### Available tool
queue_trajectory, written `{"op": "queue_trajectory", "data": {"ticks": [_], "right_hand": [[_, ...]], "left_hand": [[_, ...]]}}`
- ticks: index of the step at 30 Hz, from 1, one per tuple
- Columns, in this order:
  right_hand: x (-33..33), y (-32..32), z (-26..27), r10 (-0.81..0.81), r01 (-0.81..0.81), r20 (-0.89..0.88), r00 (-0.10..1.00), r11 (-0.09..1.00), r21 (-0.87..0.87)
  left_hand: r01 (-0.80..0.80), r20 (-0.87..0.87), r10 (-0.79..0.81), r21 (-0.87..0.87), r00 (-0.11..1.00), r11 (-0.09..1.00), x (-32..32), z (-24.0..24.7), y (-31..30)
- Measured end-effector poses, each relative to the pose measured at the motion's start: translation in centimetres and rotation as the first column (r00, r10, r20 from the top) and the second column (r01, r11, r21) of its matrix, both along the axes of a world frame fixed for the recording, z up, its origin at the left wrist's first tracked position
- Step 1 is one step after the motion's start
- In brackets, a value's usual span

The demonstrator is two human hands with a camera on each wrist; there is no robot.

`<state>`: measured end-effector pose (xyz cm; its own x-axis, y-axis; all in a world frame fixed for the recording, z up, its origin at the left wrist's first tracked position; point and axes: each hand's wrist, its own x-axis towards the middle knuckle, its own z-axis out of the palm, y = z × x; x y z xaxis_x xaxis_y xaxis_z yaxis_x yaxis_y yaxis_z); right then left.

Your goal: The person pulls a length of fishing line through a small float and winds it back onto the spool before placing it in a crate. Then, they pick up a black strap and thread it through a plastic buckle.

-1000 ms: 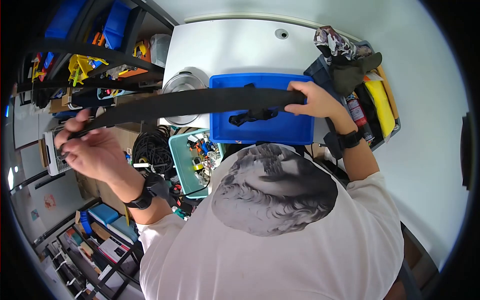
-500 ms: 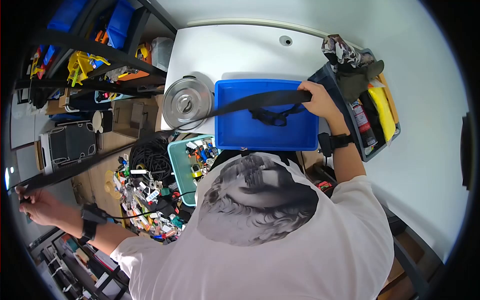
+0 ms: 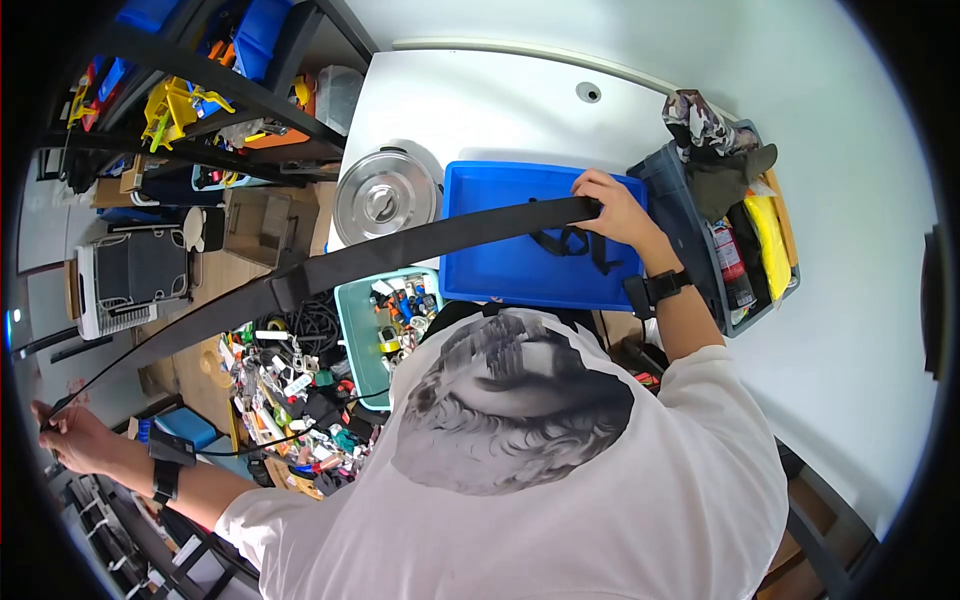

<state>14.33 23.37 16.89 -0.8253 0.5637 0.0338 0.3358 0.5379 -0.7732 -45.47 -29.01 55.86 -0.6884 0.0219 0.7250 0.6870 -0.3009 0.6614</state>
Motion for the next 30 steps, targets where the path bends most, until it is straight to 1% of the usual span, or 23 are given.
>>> {"op": "queue_trajectory", "data": {"ticks": [2,3,4,5,6,7,11,12,14,15,17,19,20,21,22,23,24,25,26,27,28,29,30], "right_hand": [[-0.3,0.0,-0.3,0.093,-0.092,-0.001,0.996,0.990,0.106],[-0.5,0.0,-0.4,0.094,-0.094,0.000,0.996,0.990,0.109],[-0.7,-0.2,-0.6,0.081,-0.080,0.026,0.996,0.996,-0.042],[-0.8,-0.5,-0.7,0.072,-0.060,0.053,0.996,0.979,-0.193],[-0.8,-0.8,-0.6,0.075,-0.064,0.051,0.996,0.979,-0.193],[-0.9,-1.1,-0.4,0.075,-0.072,-0.003,0.997,0.950,-0.305],[-0.9,-1.3,-1.3,0.015,-0.121,-0.177,0.984,0.789,-0.603],[-0.6,-1.1,-1.7,0.016,-0.122,-0.178,0.984,0.787,-0.605],[0.0,-0.2,-2.4,0.140,-0.232,-0.186,0.973,0.632,-0.739],[0.2,0.0,-2.9,0.140,-0.234,-0.188,0.972,0.633,-0.738],[0.5,0.2,-3.9,0.261,-0.303,-0.188,0.947,0.525,-0.796],[0.2,-0.3,-2.5,0.246,-0.259,-0.135,0.960,0.594,-0.762],[0.0,-0.7,-2.0,0.227,-0.213,-0.080,0.971,0.660,-0.720],[0.0,-1.0,-1.9,0.225,-0.214,-0.083,0.971,0.659,-0.721],[0.0,-1.2,-1.8,0.160,-0.183,-0.103,0.982,0.643,-0.744],[0.0,-1.5,-1.7,0.094,-0.152,-0.120,0.988,0.624,-0.767],[-0.2,-1.9,-0.7,0.091,-0.154,-0.124,0.988,0.624,-0.766],[-0.4,-2.2,1.0,0.049,-0.125,-0.120,0.992,0.608,-0.784],[-0.5,-2.7,2.7,0.008,-0.096,-0.113,0.994,0.591,-0.801],[-0.7,-3.4,4.2,0.009,-0.095,-0.111,0.994,0.590,-0.802],[-1.0,-4.1,5.6,0.003,-0.150,-0.190,0.982,0.621,-0.770],[-1.4,-4.7,7.0,0.004,-0.205,-0.267,0.964,0.652,-0.730],[-1.7,-5.4,8.3,0.014,-0.210,-0.266,0.964,0.652,-0.729]], "left_hand": [[0.115,-0.037,-0.110,0.172,0.993,0.978,-0.1,0.7,-1.3],[0.431,-0.007,-0.437,0.179,0.899,0.884,-4.1,1.7,-6.6],[0.430,-0.007,-0.436,0.180,0.900,0.885,-3.8,1.7,-6.5],[0.138,-0.037,-0.134,0.147,0.990,0.979,-2.7,1.9,-6.1],[-0.170,-0.079,0.181,0.126,0.980,0.977,-1.0,2.0,-5.2],[-0.565,-0.144,0.548,-0.126,0.824,0.816,2.9,1.6,-2.9],[-0.760,-0.221,0.730,-0.266,0.646,0.592,7.1,2.0,-1.5],[-0.761,-0.223,0.731,-0.267,0.645,0.591,7.1,2.1,-1.9],[-0.934,-0.500,0.805,-0.307,0.320,0.180,5.6,2.5,-4.9],[-0.940,-0.596,0.749,-0.323,0.289,0.106,-1.2,4.0,-13.4],[-0.961,-0.695,0.680,-0.273,0.234,0.052,3.0,2.9,-9.7],[-0.976,-0.784,0.595,-0.218,0.176,0.001,4.5,2.4,-8.4],[-0.878,-0.582,0.658,-0.293,0.478,0.378,3.7,2.4,-9.1],[-0.658,-0.347,0.568,-0.259,0.746,0.707,2.6,2.5,-9.9],[-0.357,-0.120,0.344,-0.122,0.931,0.926,1.6,2.7,-10.7],[-0.030,0.055,0.025,0.092,0.998,0.995,0.6,2.9,-11.5],[0.262,0.149,-0.328,0.344,0.933,0.902,0.2,3.2,-11.7],[-0.055,0.159,0.021,0.215,0.987,0.975,5.5,1.8,-3.8],[0.674,0.260,-0.667,0.077,0.698,0.735,2.5,1.6,-7.9],[0.350,0.240,-0.325,-0.071,0.915,0.934,8.1,-0.3,-1.0],[-0.017,0.173,0.046,-0.165,0.984,0.986,17.0,-2.6,9.9],[0.673,0.248,-0.626,-0.275,0.740,0.687,13.9,-4.0,8.1],[0.486,0.238,-0.424,-0.377,0.874,0.788,18.5,-6.7,12.4]]}}
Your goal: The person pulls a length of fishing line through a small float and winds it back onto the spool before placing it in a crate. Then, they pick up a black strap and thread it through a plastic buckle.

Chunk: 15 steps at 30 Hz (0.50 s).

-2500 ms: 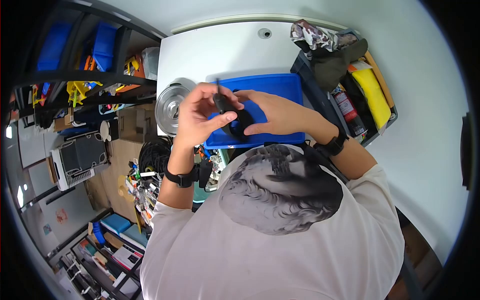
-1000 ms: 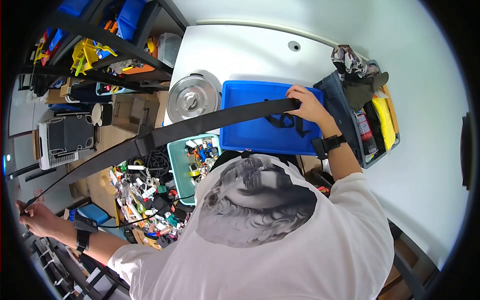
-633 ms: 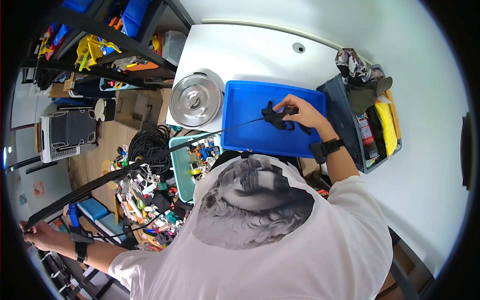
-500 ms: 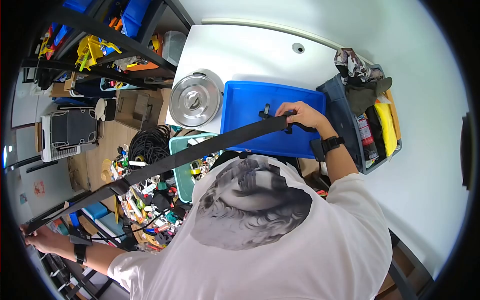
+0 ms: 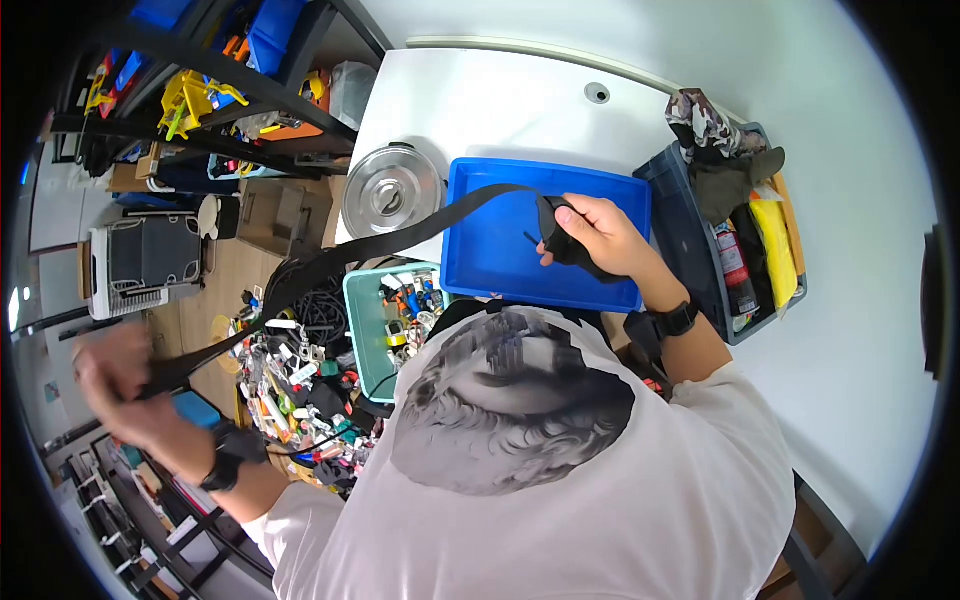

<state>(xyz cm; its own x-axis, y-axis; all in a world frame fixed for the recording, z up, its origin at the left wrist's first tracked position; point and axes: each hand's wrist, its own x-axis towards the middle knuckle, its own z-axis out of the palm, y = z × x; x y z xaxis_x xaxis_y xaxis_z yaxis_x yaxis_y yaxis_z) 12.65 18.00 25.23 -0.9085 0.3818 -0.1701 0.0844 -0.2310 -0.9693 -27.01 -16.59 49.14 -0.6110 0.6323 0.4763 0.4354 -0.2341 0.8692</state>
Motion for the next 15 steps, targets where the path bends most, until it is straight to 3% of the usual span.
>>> {"op": "queue_trajectory", "data": {"ticks": [1,2,4,5,6,7,8,10,12,14,15], "right_hand": [[-0.3,-0.7,1.3,-0.013,0.015,-0.031,0.999,0.998,0.059],[-0.5,-1.3,2.6,-0.024,0.032,-0.065,0.998,0.993,0.117],[-0.5,-2.3,4.4,0.032,-0.026,-0.029,0.999,0.982,0.185],[-0.6,-2.9,4.6,0.023,0.000,-0.075,0.997,0.957,0.289],[-0.7,-3.4,4.9,0.015,0.034,-0.123,0.992,0.921,0.388],[-0.5,-3.6,4.0,-0.008,0.032,-0.052,0.999,0.870,0.493],[-0.8,-4.3,5.4,-0.036,0.097,-0.119,0.992,0.828,0.552],[-0.8,-5.2,5.5,-0.032,0.138,-0.197,0.980,0.821,0.555],[-0.4,-5.2,5.4,-0.015,0.132,-0.205,0.979,0.810,0.571],[0.3,-5.4,5.5,-0.102,0.149,-0.115,0.988,0.822,0.550],[0.8,-5.4,4.9,-0.145,0.150,-0.048,0.988,0.861,0.487]], "left_hand": [[-0.344,-0.030,0.343,-0.131,0.939,0.930,3.0,-3.1,2.3],[0.074,0.122,-0.032,-0.364,0.992,0.929,6.7,-3.7,4.7],[0.308,-0.089,-0.439,-0.589,0.894,0.747,11.8,-7.0,11.3],[0.459,0.088,-0.554,-0.675,0.828,0.578,13.5,-7.9,13.6],[0.537,0.269,-0.549,-0.736,0.791,0.412,15.4,-8.1,15.4],[0.499,0.205,-0.584,-0.769,0.785,0.400,16.8,-9.1,16.4],[0.461,0.143,-0.621,-0.798,0.771,0.388,17.7,-10.4,17.1],[0.517,0.234,-0.573,-0.758,0.785,0.399,18.8,-12.4,18.5],[0.567,0.229,-0.605,-0.688,0.763,0.454,19.3,-13.2,19.3],[0.473,0.145,-0.530,-0.681,0.835,0.559,19.6,-13.1,19.5],[0.496,0.198,-0.474,-0.564,0.858,0.661,19.7,-13.8,19.5]]}}
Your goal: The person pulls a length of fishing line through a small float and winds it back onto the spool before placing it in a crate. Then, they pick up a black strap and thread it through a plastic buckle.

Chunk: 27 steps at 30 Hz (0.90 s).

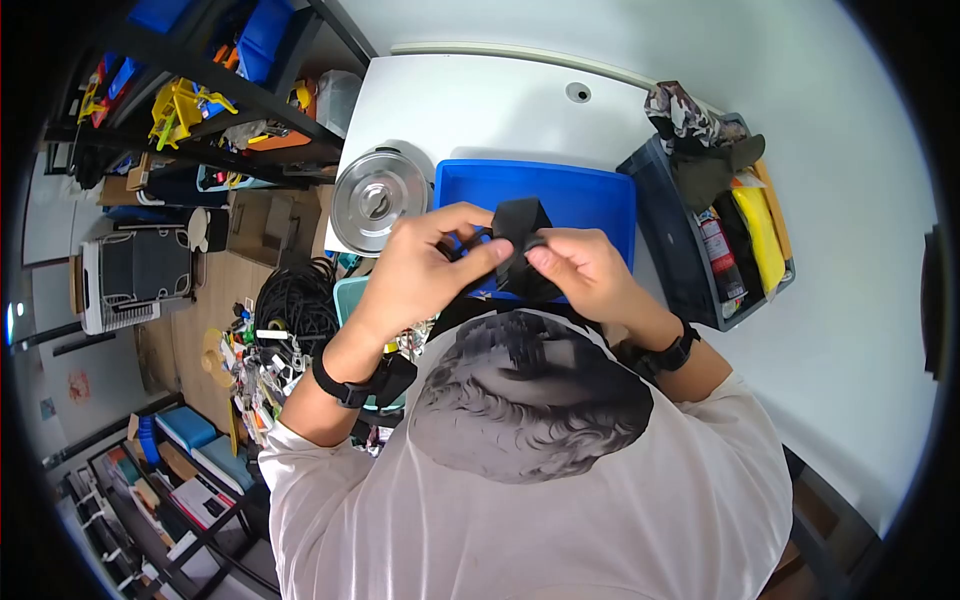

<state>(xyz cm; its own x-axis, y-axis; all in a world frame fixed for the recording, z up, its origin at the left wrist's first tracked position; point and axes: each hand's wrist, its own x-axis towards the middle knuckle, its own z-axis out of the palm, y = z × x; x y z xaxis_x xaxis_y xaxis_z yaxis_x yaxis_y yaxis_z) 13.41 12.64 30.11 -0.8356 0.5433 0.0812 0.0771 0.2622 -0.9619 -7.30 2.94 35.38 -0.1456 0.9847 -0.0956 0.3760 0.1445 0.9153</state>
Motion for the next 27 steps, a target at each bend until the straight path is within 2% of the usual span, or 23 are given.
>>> {"op": "queue_trajectory", "data": {"ticks": [1,3,5,7,8,9,11,12,13,14,15,16,17,18,20,21,22,23,25,26,27], "right_hand": [[0.4,0.0,-0.3,-0.008,0.008,0.000,1.000,1.000,0.000],[0.8,-0.1,-0.4,-0.158,0.125,-0.136,0.978,0.967,-0.224],[1.7,0.8,-0.8,-0.207,0.171,-0.141,0.968,0.957,-0.234],[2.2,2.4,-1.7,-0.287,0.243,-0.156,0.945,0.937,-0.251],[2.1,3.0,-3.0,-0.382,0.225,-0.261,0.887,0.849,-0.479],[2.6,3.8,-3.3,-0.453,0.252,-0.222,0.864,0.769,-0.588],[3.9,5.8,-5.1,-0.557,0.414,-0.109,0.824,0.722,-0.554],[4.6,6.6,-5.7,-0.553,0.407,-0.116,0.825,0.725,-0.556],[5.1,7.4,-6.1,-0.511,0.527,0.131,0.849,0.814,-0.242],[5.0,7.7,-6.7,-0.511,0.511,0.370,0.776,0.853,0.105],[4.5,7.5,-7.2,-0.502,0.503,0.363,0.785,0.859,0.101],[4.1,6.9,-7.8,-0.523,0.414,0.247,0.816,0.826,0.382],[3.8,6.3,-8.1,-0.508,0.322,0.135,0.850,0.706,0.631],[2.7,5.9,-6.6,-0.357,0.245,0.208,0.911,0.872,0.424],[-0.7,3.9,-2.4,-0.020,0.000,0.135,0.991,0.989,0.151],[-2.3,3.1,-2.3,0.115,-0.119,0.030,0.993,0.956,0.269],[-3.8,1.9,-1.4,0.190,-0.184,0.000,0.982,0.950,0.254],[-4.9,0.7,-0.7,0.198,-0.195,0.012,0.980,0.951,0.240],[-6.7,-0.7,-1.4,0.116,-0.093,-0.066,0.991,0.955,0.282],[-7.1,-0.4,-1.9,0.116,-0.093,-0.067,0.991,0.954,0.285],[-7.6,0.3,-2.4,0.152,-0.152,0.016,0.988,0.973,0.171]], "left_hand": [[0.008,0.000,-0.008,0.000,1.000,1.000,-0.1,-0.5,0.0],[0.070,0.243,-0.085,0.067,0.966,0.995,-0.9,-1.5,-0.1],[0.113,0.301,-0.137,0.096,0.944,0.989,-1.4,-1.9,-0.6],[0.002,0.561,-0.130,0.223,0.818,0.975,-1.5,-1.3,-1.0],[-0.051,0.557,-0.101,0.252,0.825,0.966,-2.1,-1.5,-1.2],[-0.079,0.549,-0.053,0.214,0.834,0.974,-3.1,-1.0,-1.7],[-0.236,0.629,0.042,0.229,0.776,0.944,-4.0,0.0,-2.1],[-0.269,0.671,0.043,0.237,0.741,0.934,-4.5,0.3,-2.3],[-0.303,0.709,0.044,0.244,0.704,0.921,-5.1,0.6,-2.4],[-0.300,0.716,0.034,0.250,0.698,0.921,-5.6,0.8,-2.5],[-0.309,0.710,0.041,0.253,0.703,0.917,-5.7,1.0,-2.6],[-0.332,0.715,0.091,0.204,0.693,0.921,-5.4,1.3,-2.7],[-0.352,0.720,0.144,0.147,0.679,0.924,-5.1,1.5,-2.7],[-0.364,0.692,0.182,0.125,0.699,0.923,-5.0,1.1,-2.6],[-0.348,0.688,0.162,0.139,0.707,0.927,-4.2,1.2,-2.0],[-0.344,0.699,0.152,0.141,0.699,0.928,-3.9,1.3,-1.6],[-0.335,0.698,0.143,0.146,0.701,0.931,-3.5,1.4,-1.2],[-0.345,0.723,0.130,0.158,0.678,0.925,-3.1,1.5,-0.8],[-0.353,0.746,0.114,0.171,0.656,0.920,-3.1,1.8,-0.6],[-0.350,0.759,0.124,0.143,0.639,0.926,-3.2,2.0,-0.7],[-0.348,0.771,0.138,0.114,0.622,0.931,-3.4,2.1,-0.7]]}}
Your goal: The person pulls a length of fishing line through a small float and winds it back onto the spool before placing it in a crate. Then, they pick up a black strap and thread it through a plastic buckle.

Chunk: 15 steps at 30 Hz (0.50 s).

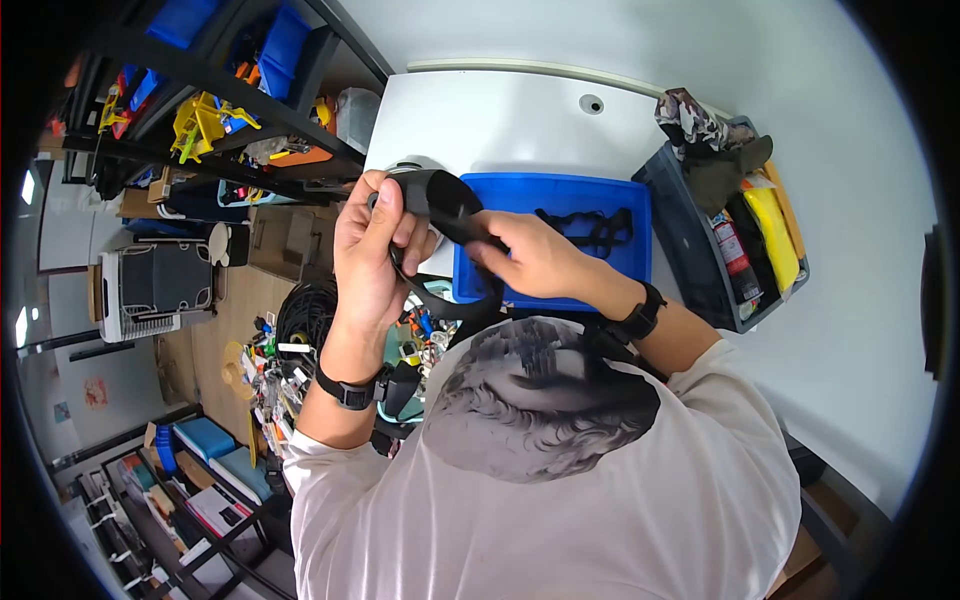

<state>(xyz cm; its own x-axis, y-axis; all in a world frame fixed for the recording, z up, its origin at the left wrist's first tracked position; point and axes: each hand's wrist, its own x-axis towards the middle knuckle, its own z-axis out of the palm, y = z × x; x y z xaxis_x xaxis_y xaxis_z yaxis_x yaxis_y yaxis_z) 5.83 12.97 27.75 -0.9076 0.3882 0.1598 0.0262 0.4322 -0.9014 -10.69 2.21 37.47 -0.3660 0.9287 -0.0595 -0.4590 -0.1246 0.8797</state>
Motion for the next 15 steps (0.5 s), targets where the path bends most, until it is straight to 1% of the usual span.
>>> {"op": "queue_trajectory", "data": {"ticks": [1,2,3,4,5,6,8,9,10,11,12,13,14,15], "right_hand": [[-0.3,0.4,-0.5,0.045,-0.035,0.097,0.994,0.994,-0.107],[-0.2,0.2,-0.9,-0.010,-0.015,-0.082,0.997,0.954,-0.301],[0.5,0.4,0.3,-0.034,-0.019,-0.085,0.996,0.830,-0.557],[1.4,0.8,1.8,-0.061,-0.020,-0.076,0.995,0.640,-0.768],[2.1,1.3,2.4,-0.126,0.006,-0.073,0.989,0.541,-0.841],[2.8,2.1,2.6,-0.193,0.020,-0.093,0.977,0.512,-0.859],[3.9,3.4,3.0,-0.363,-0.008,-0.168,0.917,0.404,-0.915],[4.2,4.1,3.4,-0.412,-0.002,-0.163,0.896,0.364,-0.931],[4.7,4.4,4.1,-0.431,0.038,-0.130,0.893,0.359,-0.932],[5.0,4.5,5.0,-0.435,0.080,-0.105,0.894,0.386,-0.919],[5.2,4.3,5.8,-0.438,0.118,-0.083,0.895,0.413,-0.903],[5.5,4.3,6.3,-0.442,0.122,-0.083,0.893,0.416,-0.901],[6.0,4.4,6.7,-0.331,0.166,-0.028,0.943,0.541,-0.824],[6.3,4.3,7.2,-0.225,0.186,0.045,0.973,0.659,-0.728]], "left_hand": [[0.020,-0.035,-0.020,-0.001,0.999,1.000,-0.6,-0.2,-0.1],[0.014,-0.033,-0.014,0.001,0.999,1.000,-1.3,-0.1,-0.5],[-0.003,-0.149,-0.003,-0.038,0.989,0.999,-2.3,0.0,-0.9],[-0.022,-0.260,0.002,-0.076,0.966,0.997,-3.3,0.1,-1.3],[-0.069,-0.278,0.046,-0.073,0.959,0.995,-4.5,0.0,-1.8],[-0.080,-0.251,0.059,-0.075,0.966,0.994,-5.8,0.0,-2.5],[-0.065,-0.107,0.064,-0.008,0.992,0.998,-7.5,0.6,-3.6],[-0.003,-0.044,0.005,0.049,0.999,0.999,-8.2,0.8,-4.0],[0.056,0.014,-0.058,0.110,0.998,0.992,-8.5,0.8,-4.1],[0.083,0.039,-0.089,0.143,0.995,0.986,-8.3,0.7,-4.1],[0.090,0.043,-0.097,0.150,0.994,0.985,-7.9,0.5,-3.7],[0.126,-0.004,-0.126,0.095,0.992,0.987,-7.1,0.2,-3.4],[0.157,-0.051,-0.155,0.038,0.987,0.987,-6.4,-0.1,-3.1],[0.170,-0.153,-0.173,-0.029,0.973,0.985,-5.9,-0.4,-2.6]]}}
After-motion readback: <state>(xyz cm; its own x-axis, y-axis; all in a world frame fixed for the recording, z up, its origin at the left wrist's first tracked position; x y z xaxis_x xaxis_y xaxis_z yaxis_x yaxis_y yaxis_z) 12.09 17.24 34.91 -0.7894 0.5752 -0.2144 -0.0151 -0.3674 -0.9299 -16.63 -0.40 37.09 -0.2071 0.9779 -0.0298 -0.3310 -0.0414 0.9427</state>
